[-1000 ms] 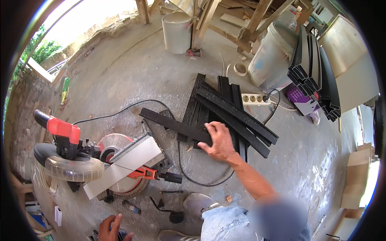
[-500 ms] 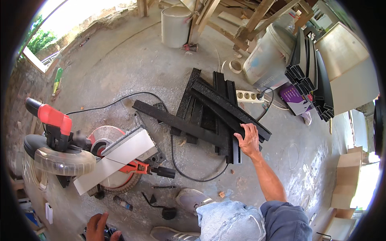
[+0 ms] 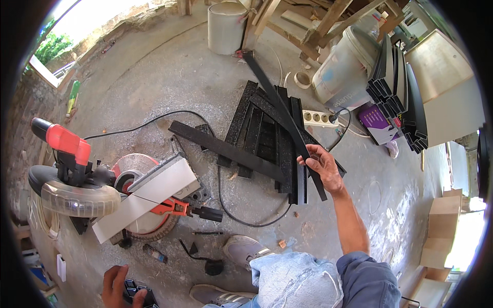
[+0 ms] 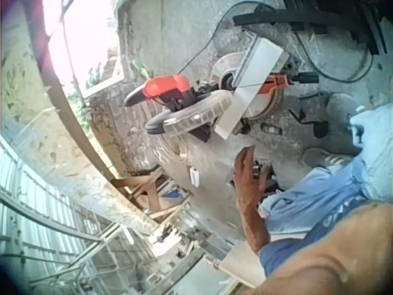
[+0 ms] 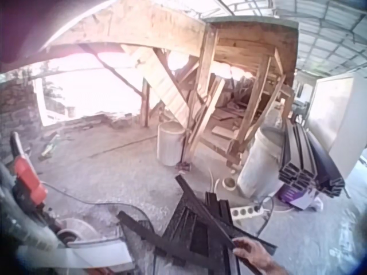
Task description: The person cuts a black metal tube using a power miter saw, then checks the cut edge and prepares another tube for cutting.
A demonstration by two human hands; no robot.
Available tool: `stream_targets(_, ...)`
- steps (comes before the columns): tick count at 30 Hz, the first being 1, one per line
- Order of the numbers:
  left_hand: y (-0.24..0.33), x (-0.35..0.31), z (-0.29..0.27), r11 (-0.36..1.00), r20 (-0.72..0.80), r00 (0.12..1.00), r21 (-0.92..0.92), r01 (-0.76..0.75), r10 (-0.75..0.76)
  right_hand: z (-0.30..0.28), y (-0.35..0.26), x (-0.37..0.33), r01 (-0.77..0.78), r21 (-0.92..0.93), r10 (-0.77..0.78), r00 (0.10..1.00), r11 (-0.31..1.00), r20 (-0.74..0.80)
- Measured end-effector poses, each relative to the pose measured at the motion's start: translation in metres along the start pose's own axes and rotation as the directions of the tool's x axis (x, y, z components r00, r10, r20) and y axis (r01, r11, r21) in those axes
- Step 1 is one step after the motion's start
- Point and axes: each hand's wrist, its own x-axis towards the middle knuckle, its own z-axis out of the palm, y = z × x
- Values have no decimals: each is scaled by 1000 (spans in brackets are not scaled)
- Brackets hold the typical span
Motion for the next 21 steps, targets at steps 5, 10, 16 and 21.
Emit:
stream_targets(5, 13, 10, 0, 993, -153, 988, -109, -54, 37, 47, -33, -16, 218, 140, -249, 931, 966, 266)
stream_targets(10, 2, 1, 10, 787, -85, 993, -616, 16, -87, 148, -37, -26, 424, 11, -345, 720, 905, 602)
stream_targets(16, -44, 13, 76, -131, 76, 890, -991, 18, -450, 277, -26, -30, 698, 29, -500, 482, 715, 720)
stream_targets(21, -132, 20, 92, -26, -67, 763, -994, -109, -643, 360, -21, -14, 892, -48, -622, 351, 450, 700)
